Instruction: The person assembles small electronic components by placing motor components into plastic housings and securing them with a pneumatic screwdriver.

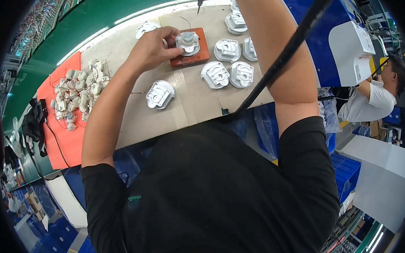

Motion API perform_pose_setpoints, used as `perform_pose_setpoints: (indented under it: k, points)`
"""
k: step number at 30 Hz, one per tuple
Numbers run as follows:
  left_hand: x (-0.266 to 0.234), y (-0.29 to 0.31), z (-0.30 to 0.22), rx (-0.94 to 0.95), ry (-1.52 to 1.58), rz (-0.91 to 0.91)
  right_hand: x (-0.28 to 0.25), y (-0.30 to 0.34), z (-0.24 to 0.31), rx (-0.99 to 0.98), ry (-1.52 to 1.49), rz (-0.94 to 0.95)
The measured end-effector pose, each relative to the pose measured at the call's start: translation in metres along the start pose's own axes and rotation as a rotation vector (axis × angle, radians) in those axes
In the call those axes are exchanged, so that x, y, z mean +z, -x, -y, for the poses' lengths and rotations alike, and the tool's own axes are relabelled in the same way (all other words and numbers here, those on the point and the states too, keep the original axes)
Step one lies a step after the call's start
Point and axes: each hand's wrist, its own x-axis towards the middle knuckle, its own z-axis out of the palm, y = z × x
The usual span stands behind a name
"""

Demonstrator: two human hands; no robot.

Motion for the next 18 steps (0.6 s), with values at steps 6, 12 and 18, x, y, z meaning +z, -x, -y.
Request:
perform_pose_setpoints:
  k: [6,12,18]
  points:
    - [0.003,0.001,0.004,0.023,-0.012,-0.021,-0.027,0.033,-0.051,-0.404,0.142,0.117]
    - [0.003,0.0,0.002,0.015,-0.013,-0.012,-0.029,0.035,-0.065,-0.472,0.091,0.116]
    - [0.007,0.002,0.004,0.016,-0.008,-0.025,-0.028,0.035,-0.069,-0.478,0.065,0.145]
